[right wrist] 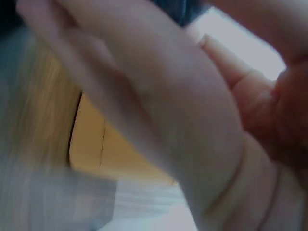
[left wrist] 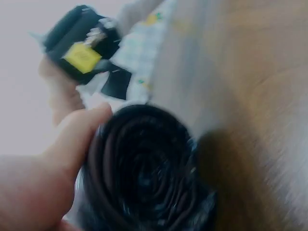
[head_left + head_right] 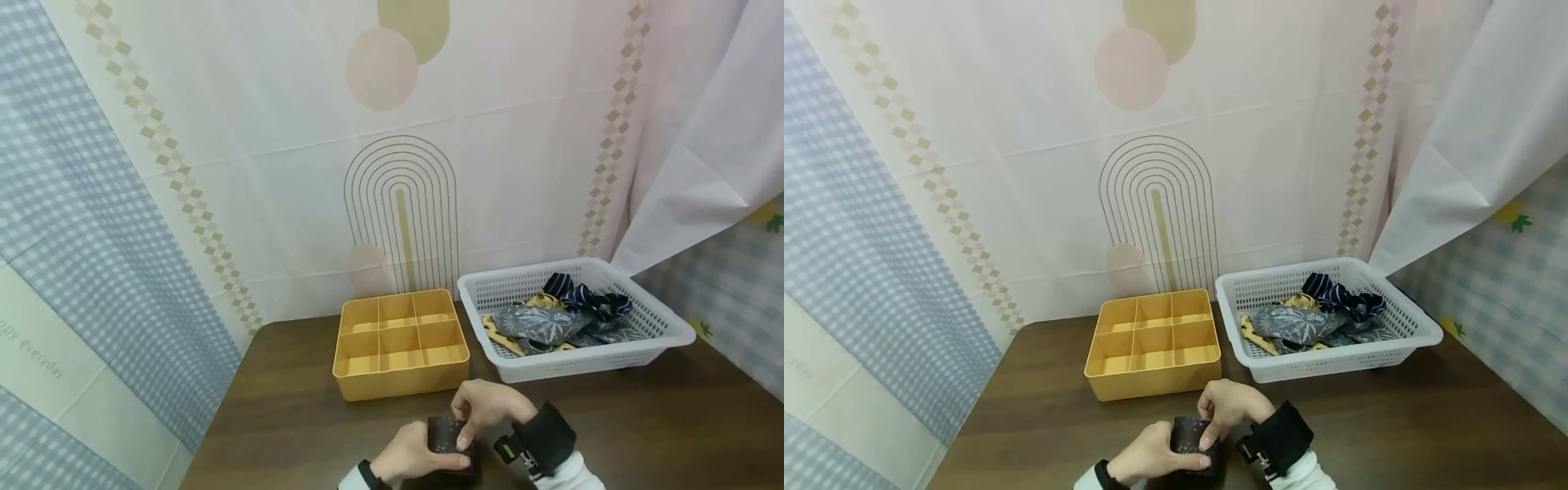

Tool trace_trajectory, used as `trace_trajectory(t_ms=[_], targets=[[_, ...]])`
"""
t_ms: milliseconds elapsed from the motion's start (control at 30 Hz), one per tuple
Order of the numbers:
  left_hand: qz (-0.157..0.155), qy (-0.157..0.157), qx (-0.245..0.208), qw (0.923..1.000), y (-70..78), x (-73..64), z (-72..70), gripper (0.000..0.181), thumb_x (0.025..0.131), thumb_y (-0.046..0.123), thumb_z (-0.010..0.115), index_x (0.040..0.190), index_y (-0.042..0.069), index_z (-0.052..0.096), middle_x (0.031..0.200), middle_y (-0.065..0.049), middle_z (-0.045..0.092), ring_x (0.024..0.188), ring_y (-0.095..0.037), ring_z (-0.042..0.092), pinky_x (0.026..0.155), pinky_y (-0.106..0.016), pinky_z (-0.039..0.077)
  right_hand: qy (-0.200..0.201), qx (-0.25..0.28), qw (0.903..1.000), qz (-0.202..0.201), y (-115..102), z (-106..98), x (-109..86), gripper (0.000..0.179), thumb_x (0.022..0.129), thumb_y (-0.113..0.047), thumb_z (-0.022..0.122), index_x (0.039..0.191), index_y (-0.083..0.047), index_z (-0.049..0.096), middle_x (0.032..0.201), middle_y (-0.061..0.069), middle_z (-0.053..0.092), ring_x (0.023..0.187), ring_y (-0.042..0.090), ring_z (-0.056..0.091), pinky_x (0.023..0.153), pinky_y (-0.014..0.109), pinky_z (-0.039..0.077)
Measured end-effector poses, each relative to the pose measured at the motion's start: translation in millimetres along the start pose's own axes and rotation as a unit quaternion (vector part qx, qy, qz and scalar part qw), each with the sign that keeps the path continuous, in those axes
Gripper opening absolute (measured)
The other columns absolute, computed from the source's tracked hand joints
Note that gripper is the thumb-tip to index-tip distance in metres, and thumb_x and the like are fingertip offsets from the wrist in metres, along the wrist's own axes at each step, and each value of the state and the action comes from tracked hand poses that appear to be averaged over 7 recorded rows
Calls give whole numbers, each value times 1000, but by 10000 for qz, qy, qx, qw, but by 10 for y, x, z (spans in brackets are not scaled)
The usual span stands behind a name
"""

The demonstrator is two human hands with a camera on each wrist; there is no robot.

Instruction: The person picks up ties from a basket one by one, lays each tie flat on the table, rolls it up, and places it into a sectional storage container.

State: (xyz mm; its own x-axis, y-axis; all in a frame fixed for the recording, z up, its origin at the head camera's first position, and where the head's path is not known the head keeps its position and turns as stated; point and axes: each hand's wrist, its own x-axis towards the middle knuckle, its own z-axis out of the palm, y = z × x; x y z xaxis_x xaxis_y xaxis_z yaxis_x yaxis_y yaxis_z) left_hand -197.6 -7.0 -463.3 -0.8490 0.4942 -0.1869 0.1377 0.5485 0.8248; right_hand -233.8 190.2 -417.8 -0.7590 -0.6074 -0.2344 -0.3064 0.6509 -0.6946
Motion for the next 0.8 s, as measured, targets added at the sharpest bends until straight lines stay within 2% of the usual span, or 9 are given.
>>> trace_trajectory(t_ms=[167,267,367,467,533,600,700,733,800], targets=[[-242,184,-334,9990,41,4,-40,30,67,25,84,84,10,65,75,4,60,67,-10,52,59,-23,42,314,-303,9988,-221,-98,42,49,35,64,-14,86,56,-10,53,52,-13,40,51,2,35,50,18,31],[-490,356,-840,9946,32,-2,-106,35,63,16,84,90,5,64,82,-1,62,73,-15,55,62,-26,45,571,-227,9975,-344,-167,63,63,34,65,-13,85,57,-9,52,54,-12,40,52,3,36,51,18,31],[-797,436,-1196,9887,46,-54,-253,42,64,11,80,100,0,61,89,-7,63,78,-18,57,66,-28,48,870,0,9954,-402,-266,88,61,30,72,-17,82,62,-11,55,59,-10,44,55,4,40,52,19,33],[-946,427,-1407,9846,112,-107,-529,48,64,9,78,106,-3,59,93,-11,65,79,-20,61,69,-31,52,1191,562,9909,-287,-361,86,50,20,82,-27,74,80,-10,63,76,-4,59,67,8,52,59,24,42],[-1004,396,-1421,9840,184,-108,-764,52,65,10,78,111,-3,59,96,-13,66,81,-22,63,72,-34,54,1523,889,9841,-210,-396,56,36,24,87,-31,69,96,-9,66,93,3,67,79,14,61,67,30,49],[-1098,463,-1300,9843,261,-76,-1005,54,65,12,79,113,-3,59,98,-13,67,82,-23,65,75,-35,54,1897,1087,9757,-144,-405,9,5,32,90,-32,66,107,-6,63,108,11,67,91,22,66,75,35,53],[-1358,797,-878,9836,355,8,-1336,57,66,17,81,114,-3,58,99,-15,67,84,-25,66,79,-38,54,2340,1016,9668,-113,-394,-98,-66,35,92,-30,64,113,-2,60,115,16,65,99,29,67,80,36,55],[-1468,945,-536,9832,370,43,-1434,56,66,21,82,112,-3,59,98,-14,67,84,-24,65,79,-38,54,2417,954,9656,-129,-387,-141,-97,34,93,-29,63,112,-2,60,114,16,65,98,29,68,77,35,55],[-1719,1205,100,9777,384,116,-1605,58,67,27,82,111,-3,58,98,-14,66,83,-23,65,79,-36,54,2472,823,9653,-164,-378,-235,-167,31,93,-28,62,111,-3,61,112,15,66,96,27,68,74,32,53]])
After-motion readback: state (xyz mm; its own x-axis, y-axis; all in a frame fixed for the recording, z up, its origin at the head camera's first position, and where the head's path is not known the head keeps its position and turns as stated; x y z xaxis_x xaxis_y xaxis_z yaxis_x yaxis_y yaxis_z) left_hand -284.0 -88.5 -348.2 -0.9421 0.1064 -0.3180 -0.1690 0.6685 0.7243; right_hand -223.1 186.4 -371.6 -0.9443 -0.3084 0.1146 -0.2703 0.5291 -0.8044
